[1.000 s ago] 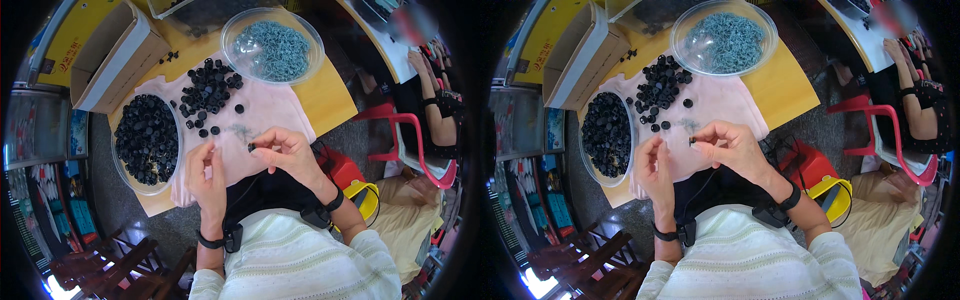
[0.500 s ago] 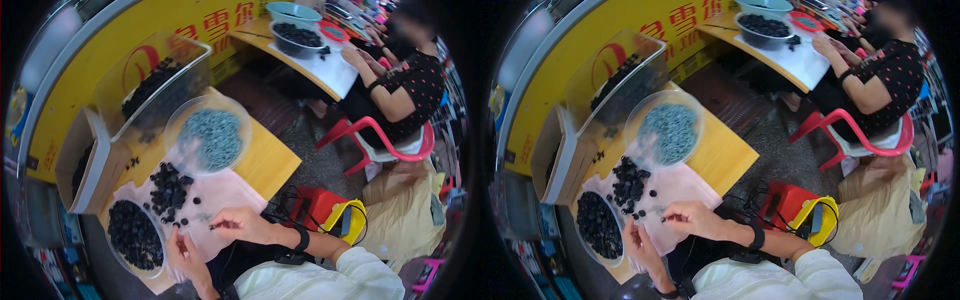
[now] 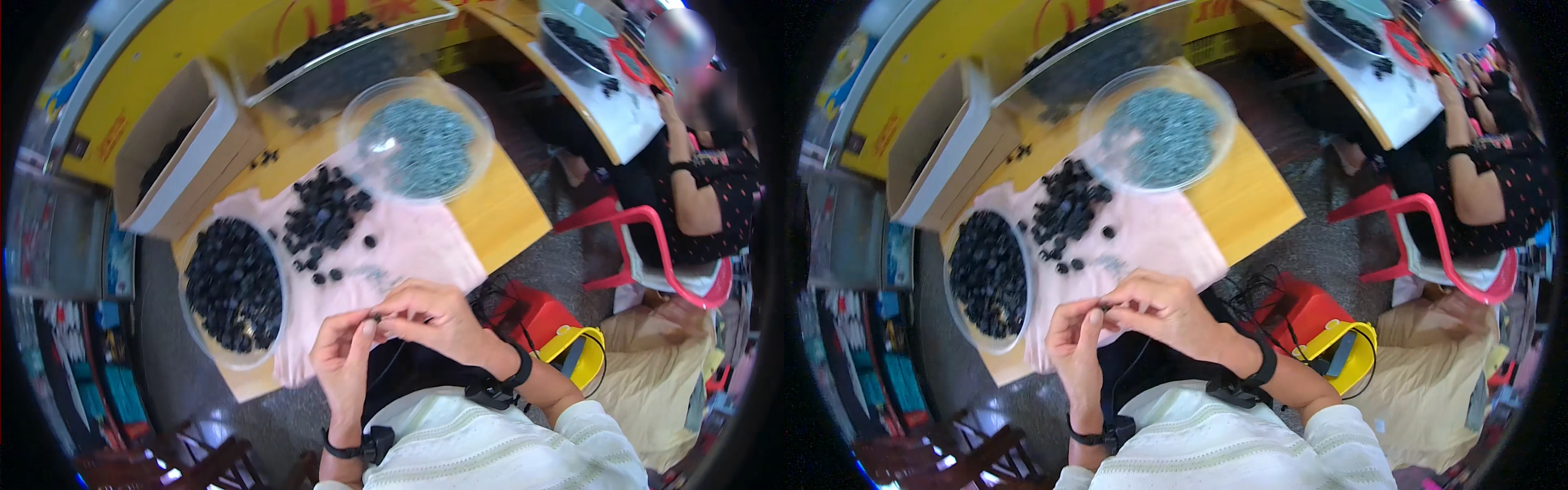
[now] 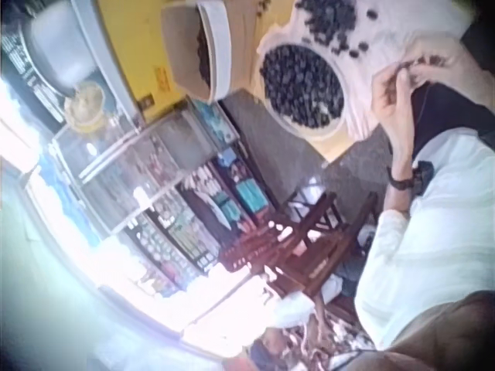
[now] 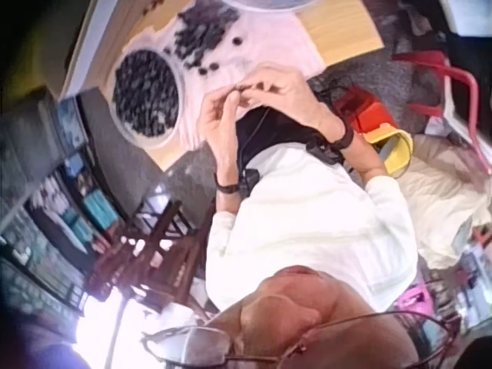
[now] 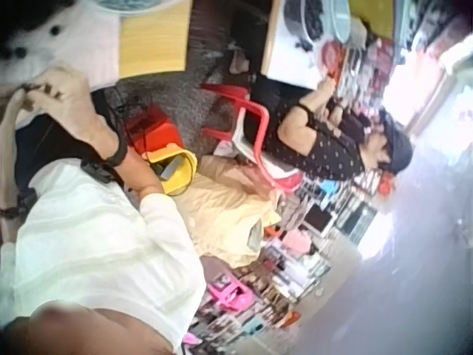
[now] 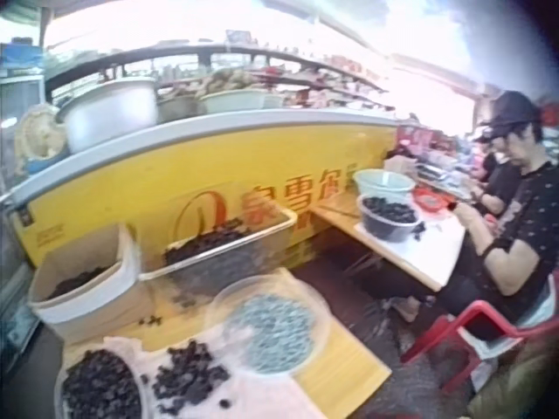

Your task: Assembling small black plastic components by hand in a production environment.

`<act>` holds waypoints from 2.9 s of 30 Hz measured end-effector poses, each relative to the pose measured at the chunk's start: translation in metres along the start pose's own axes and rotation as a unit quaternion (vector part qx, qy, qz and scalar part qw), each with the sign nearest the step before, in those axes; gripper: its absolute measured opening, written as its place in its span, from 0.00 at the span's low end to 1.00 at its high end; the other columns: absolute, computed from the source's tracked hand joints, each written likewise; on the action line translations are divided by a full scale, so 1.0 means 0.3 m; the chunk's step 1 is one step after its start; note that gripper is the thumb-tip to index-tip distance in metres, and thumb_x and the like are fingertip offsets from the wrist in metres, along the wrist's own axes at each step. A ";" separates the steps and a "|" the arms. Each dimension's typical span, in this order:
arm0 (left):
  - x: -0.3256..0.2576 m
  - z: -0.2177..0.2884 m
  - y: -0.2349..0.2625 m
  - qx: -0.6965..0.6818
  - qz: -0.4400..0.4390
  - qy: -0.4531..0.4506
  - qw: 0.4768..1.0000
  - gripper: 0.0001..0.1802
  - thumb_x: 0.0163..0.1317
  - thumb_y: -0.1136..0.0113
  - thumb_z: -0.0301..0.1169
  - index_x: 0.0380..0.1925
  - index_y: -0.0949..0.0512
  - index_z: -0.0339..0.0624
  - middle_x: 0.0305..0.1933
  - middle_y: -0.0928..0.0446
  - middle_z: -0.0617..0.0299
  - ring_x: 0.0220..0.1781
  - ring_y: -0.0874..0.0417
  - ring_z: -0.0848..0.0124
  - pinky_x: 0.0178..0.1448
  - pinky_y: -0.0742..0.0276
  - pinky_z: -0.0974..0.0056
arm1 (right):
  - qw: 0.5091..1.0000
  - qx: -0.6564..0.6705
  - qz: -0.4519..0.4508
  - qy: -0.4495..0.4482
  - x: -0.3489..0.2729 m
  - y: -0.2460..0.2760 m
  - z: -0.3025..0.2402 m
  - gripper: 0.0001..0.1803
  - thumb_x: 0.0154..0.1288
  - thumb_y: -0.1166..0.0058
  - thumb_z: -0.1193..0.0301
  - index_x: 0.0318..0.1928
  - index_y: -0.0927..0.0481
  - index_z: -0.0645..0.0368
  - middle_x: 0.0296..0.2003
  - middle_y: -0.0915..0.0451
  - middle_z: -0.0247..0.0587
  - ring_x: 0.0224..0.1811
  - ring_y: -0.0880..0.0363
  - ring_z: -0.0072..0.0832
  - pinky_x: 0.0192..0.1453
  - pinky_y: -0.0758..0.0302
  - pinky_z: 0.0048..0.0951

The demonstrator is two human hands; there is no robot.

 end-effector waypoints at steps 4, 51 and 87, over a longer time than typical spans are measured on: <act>0.063 -0.014 0.046 0.340 0.075 -0.176 0.921 0.15 0.65 0.44 0.22 0.51 0.25 0.35 0.37 0.24 0.61 0.32 0.24 0.75 0.37 0.26 0.70 | 0.998 -0.034 0.025 -0.051 0.004 0.011 -0.004 0.10 0.57 0.39 0.81 0.41 0.18 0.62 0.37 0.21 0.34 0.33 0.25 0.14 0.32 0.28 0.15; -0.166 0.031 0.062 -0.142 -0.104 -0.126 0.976 0.15 0.59 0.41 0.13 0.47 0.24 0.31 0.46 0.24 0.57 0.44 0.18 0.71 0.47 0.20 0.69 | 0.959 0.271 -0.065 -0.041 -0.166 -0.065 -0.148 0.11 0.69 0.47 0.72 0.48 0.25 0.64 0.44 0.21 0.39 0.45 0.21 0.21 0.45 0.21 0.21; -0.227 0.019 0.115 -0.360 -0.130 -0.073 0.921 0.10 0.66 0.45 0.27 0.46 0.28 0.40 0.42 0.23 0.53 0.34 0.22 0.72 0.41 0.23 0.70 | 0.988 0.118 -0.086 0.041 -0.163 -0.115 -0.219 0.10 0.65 0.44 0.77 0.45 0.23 0.67 0.39 0.19 0.38 0.40 0.19 0.17 0.38 0.20 0.16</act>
Point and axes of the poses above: each hand's wrist, its own x-axis towards the middle knuckle, its own y-axis out of the back of the hand, z = x × y, the point moved 1 cm from there along x, towards the middle knuckle
